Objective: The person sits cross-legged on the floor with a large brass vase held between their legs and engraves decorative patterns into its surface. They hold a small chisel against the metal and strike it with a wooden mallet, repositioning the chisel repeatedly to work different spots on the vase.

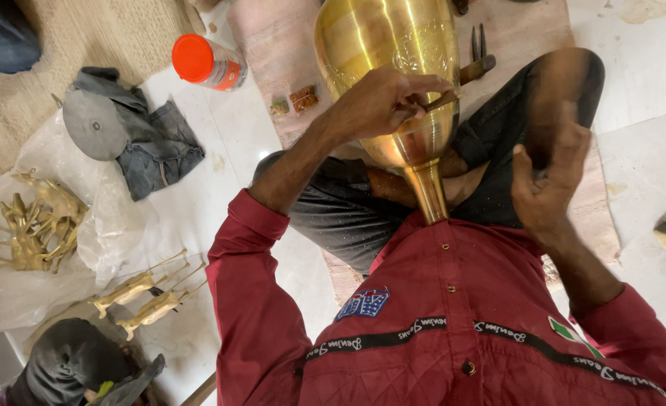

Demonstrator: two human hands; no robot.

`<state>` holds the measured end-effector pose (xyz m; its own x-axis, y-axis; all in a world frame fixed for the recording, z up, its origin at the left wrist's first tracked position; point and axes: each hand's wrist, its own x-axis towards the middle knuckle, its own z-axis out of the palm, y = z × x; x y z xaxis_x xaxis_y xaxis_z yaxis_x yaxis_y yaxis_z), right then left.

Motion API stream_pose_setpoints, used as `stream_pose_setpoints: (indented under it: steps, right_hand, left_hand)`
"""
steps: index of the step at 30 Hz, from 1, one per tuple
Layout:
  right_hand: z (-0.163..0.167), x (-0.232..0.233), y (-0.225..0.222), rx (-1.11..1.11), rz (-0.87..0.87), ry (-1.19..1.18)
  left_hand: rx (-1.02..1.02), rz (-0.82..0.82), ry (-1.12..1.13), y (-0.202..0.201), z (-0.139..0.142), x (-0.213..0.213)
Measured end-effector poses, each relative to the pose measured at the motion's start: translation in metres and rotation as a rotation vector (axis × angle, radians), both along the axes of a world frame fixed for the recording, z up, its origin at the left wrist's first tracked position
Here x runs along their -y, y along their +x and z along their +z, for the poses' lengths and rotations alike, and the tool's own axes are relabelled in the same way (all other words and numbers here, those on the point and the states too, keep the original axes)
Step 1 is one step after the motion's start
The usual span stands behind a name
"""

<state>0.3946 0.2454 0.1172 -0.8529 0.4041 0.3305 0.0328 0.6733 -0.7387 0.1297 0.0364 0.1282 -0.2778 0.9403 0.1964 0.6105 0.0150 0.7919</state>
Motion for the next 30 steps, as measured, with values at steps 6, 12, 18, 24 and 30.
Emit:
stream_pose_setpoints:
  steps: [6, 12, 18, 24, 30]
  right_hand:
    - [-0.01, 0.001, 0.006, 0.003, -0.021, -0.013]
    - [-0.007, 0.009, 0.01, 0.022, -0.016, -0.075]
    - [0.002, 0.012, 0.01, 0.039, -0.041, -0.038]
    - [-0.008, 0.012, 0.01, 0.023, 0.011, 0.047]
    - [-0.024, 0.012, 0.019, 0.056, 0.015, 0.246]
  left_hand:
    - [0.0, -0.017, -0.154, -0.002, 0.003, -0.001]
    - [0.014, -0.065, -0.095, -0.003, -0.002, -0.003]
    - [0.004, -0.095, -0.048, -0.005, -0.007, -0.004]
    - [0.039, -0.087, -0.17, 0.0, -0.003, 0.003]
    - [0.031, -0.133, -0.054, 0.0, -0.004, 0.006]
